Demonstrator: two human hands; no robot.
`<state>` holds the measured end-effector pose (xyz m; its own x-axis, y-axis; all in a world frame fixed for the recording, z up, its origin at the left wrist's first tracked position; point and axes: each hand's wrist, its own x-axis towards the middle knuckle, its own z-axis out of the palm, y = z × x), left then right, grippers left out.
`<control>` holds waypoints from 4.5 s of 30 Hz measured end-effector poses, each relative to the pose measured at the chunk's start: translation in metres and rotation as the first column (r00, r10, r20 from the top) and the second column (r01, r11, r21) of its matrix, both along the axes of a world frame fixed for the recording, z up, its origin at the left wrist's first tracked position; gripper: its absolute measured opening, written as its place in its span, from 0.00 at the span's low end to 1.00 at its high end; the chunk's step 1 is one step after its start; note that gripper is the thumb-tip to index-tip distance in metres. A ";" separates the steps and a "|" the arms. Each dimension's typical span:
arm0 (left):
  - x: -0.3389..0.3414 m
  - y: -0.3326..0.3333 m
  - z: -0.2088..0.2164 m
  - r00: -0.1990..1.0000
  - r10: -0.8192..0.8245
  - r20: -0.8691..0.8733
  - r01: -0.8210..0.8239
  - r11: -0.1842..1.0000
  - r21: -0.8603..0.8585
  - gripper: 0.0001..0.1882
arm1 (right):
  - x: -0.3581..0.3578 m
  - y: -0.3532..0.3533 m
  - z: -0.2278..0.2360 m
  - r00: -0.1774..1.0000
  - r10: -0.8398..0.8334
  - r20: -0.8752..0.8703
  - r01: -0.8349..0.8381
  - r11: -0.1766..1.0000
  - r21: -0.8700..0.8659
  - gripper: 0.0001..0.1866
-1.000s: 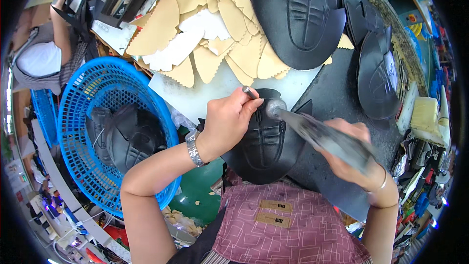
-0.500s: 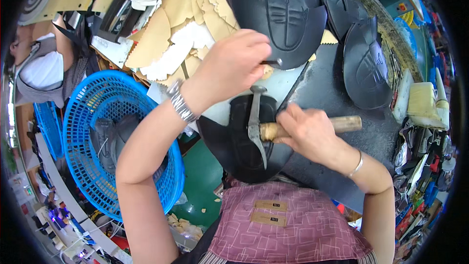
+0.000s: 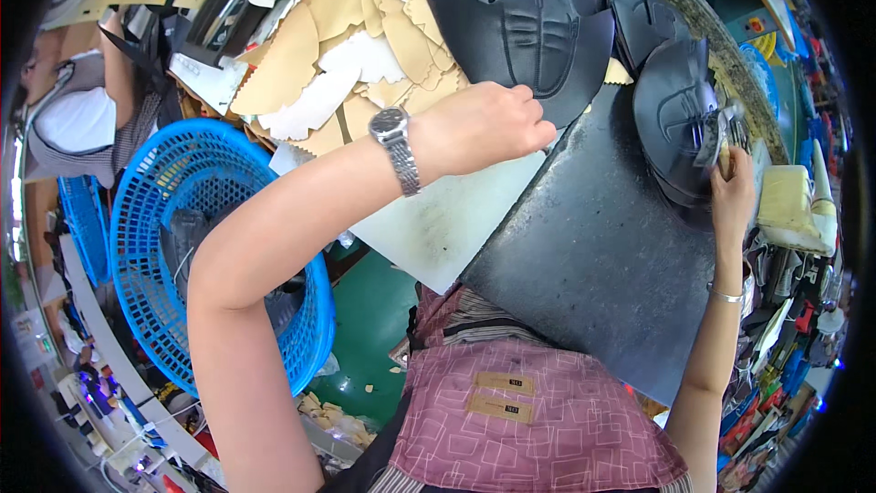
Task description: Using a punch tool and a shoe hammer to create holes or indentations in black leather shoe components.
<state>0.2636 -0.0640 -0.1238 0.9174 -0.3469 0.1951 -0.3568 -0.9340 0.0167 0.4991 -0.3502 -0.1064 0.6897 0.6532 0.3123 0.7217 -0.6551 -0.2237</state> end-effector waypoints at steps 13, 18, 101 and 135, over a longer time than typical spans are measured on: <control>0.002 -0.006 0.005 0.997 0.073 -0.002 -0.073 0.990 -0.119 0.05 | -0.078 0.039 0.043 0.906 0.367 -0.211 -0.317 0.919 0.236 0.09; 0.009 -0.013 0.013 0.998 0.021 -0.051 -0.022 1.000 -0.008 0.06 | -0.095 0.053 0.045 0.870 0.407 -0.277 -0.337 0.902 0.269 0.09; -0.032 0.002 0.031 0.946 0.127 0.299 -0.094 0.988 -0.120 0.06 | -0.045 0.039 0.030 0.973 0.133 0.189 -0.162 0.975 0.153 0.14; -0.137 -0.052 0.042 0.661 0.398 -0.636 -0.675 -0.053 -0.736 0.07 | -0.161 0.082 0.037 0.421 0.562 -0.712 -0.666 0.724 0.177 0.14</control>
